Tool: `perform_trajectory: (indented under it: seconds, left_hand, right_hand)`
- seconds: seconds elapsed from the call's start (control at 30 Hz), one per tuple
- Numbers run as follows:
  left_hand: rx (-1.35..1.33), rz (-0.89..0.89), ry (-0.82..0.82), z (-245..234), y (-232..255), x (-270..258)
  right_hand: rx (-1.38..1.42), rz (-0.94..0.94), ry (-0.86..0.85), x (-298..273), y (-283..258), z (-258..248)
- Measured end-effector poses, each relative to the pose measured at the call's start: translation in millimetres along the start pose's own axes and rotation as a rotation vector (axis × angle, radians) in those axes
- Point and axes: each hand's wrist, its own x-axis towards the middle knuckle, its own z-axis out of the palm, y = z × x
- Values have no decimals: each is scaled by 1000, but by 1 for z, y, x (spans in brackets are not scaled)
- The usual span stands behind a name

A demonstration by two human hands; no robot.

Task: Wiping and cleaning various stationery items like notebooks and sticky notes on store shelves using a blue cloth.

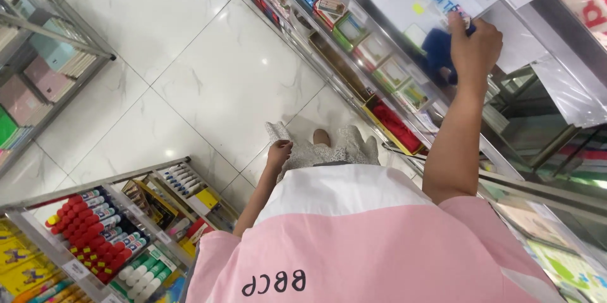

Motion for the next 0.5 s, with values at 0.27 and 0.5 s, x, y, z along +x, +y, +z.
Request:
perform_trajectory:
  seconds: [0.27, 0.5]
  left_hand:
    - [154, 180, -272, 12, 131, -14]
    - [152, 336, -477, 40, 226, -46]
  right_hand:
    - [350, 170, 55, -19, 25, -35]
    - [478, 283, -76, -20, 5, -19]
